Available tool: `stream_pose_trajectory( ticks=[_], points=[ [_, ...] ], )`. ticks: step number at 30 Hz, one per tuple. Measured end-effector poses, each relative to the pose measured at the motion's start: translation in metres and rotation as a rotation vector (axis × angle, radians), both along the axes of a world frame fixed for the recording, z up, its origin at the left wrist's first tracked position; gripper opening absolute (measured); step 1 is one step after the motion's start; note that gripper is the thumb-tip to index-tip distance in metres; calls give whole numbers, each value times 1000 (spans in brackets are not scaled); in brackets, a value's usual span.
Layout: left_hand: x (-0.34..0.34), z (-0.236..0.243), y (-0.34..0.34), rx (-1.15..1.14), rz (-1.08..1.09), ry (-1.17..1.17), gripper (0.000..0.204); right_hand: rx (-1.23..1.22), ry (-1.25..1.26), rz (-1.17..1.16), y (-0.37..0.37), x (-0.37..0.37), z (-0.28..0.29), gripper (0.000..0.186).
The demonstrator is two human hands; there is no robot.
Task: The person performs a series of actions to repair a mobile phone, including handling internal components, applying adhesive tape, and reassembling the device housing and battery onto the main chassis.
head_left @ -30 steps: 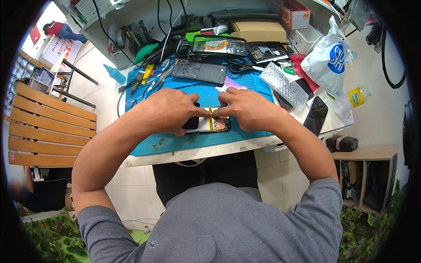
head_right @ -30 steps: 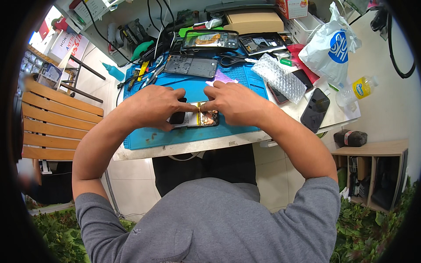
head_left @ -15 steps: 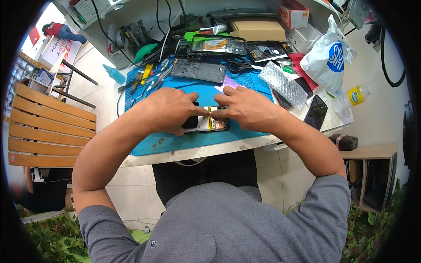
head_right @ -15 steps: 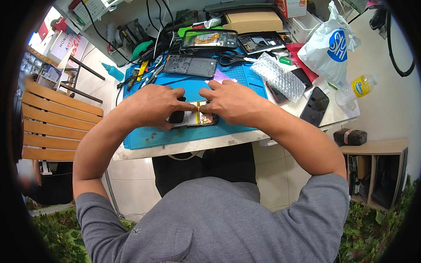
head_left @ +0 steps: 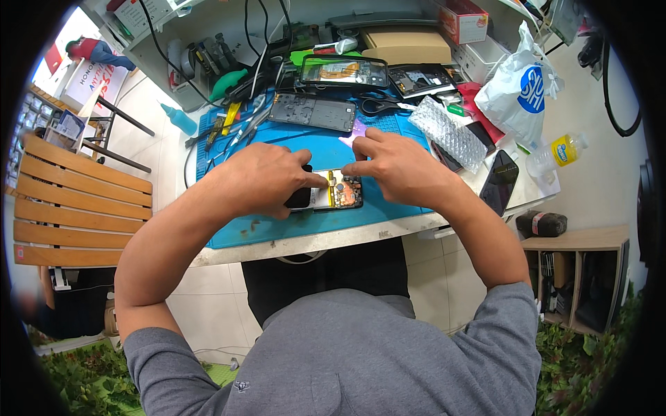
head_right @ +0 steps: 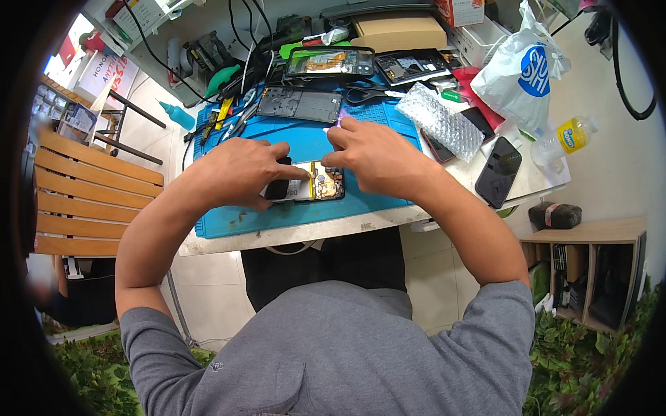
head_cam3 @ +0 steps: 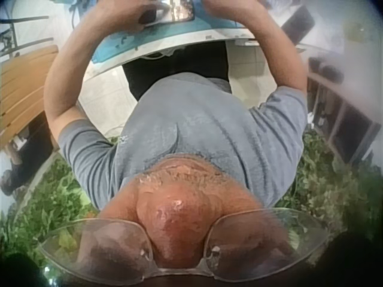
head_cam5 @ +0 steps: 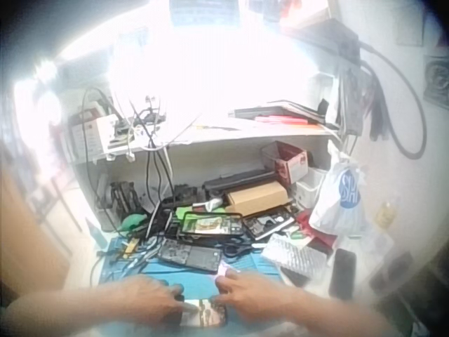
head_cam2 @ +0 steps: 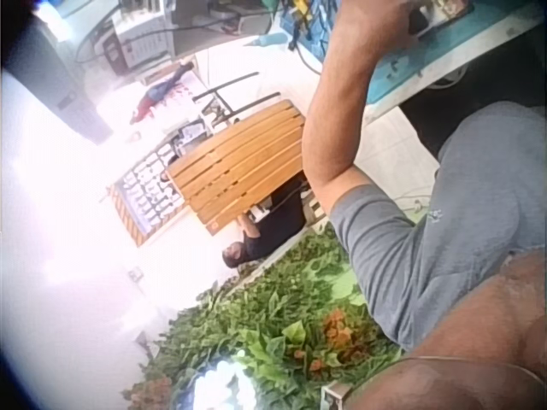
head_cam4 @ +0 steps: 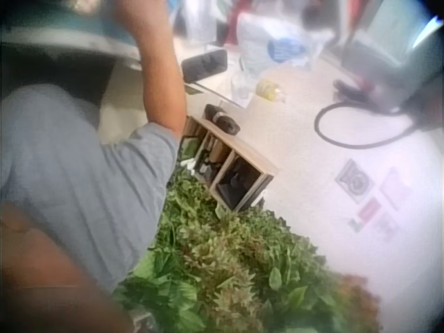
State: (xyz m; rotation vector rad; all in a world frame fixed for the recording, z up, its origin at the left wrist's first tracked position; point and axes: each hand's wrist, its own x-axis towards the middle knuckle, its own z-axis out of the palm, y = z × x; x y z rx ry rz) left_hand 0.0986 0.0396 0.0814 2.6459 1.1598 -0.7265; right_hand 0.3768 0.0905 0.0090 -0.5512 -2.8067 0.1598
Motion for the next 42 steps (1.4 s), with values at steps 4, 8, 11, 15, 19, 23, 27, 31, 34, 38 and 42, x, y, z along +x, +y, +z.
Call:
stream_pose_trajectory(
  ticks=[4, 8, 11, 15, 19, 23, 27, 31, 34, 38, 42],
  points=[
    [2, 0, 0, 10, 5, 3, 83, -39, 13, 30, -3, -2, 1, 51],
    [4, -1, 3, 5, 10, 17, 89, -76, -27, 25, -8, -8, 2, 44],
    [4, -2, 2, 9, 13, 19, 92, -68, -67, 22, -9, -11, 1, 40],
    [5, 0, 2, 16, 8, 24, 92, -69, -92, 17, -8, -12, 1, 40],
    [6, 0, 1, 16, 8, 25, 91, -82, -102, 17, -8, -13, 2, 41],
    [7, 2, 1, 11, 16, 37, 91, -95, -122, 26, -7, -13, 2, 44],
    [7, 1, 0, 12, 24, 35, 90, -23, -63, 57, -4, -9, -7, 60],
    [6, 0, 0, 3, 19, 22, 87, -24, -89, 66, -1, -6, -6, 62],
    [7, 2, 1, -5, 16, 17, 85, -48, -75, 46, 0, -3, -4, 60],
    [8, 4, 2, -15, 18, 21, 83, -62, 6, 0, 1, 0, -6, 55],
    [8, 4, 3, -16, 4, 23, 83, -59, 29, 0, 0, 1, -5, 54]
  ],
)
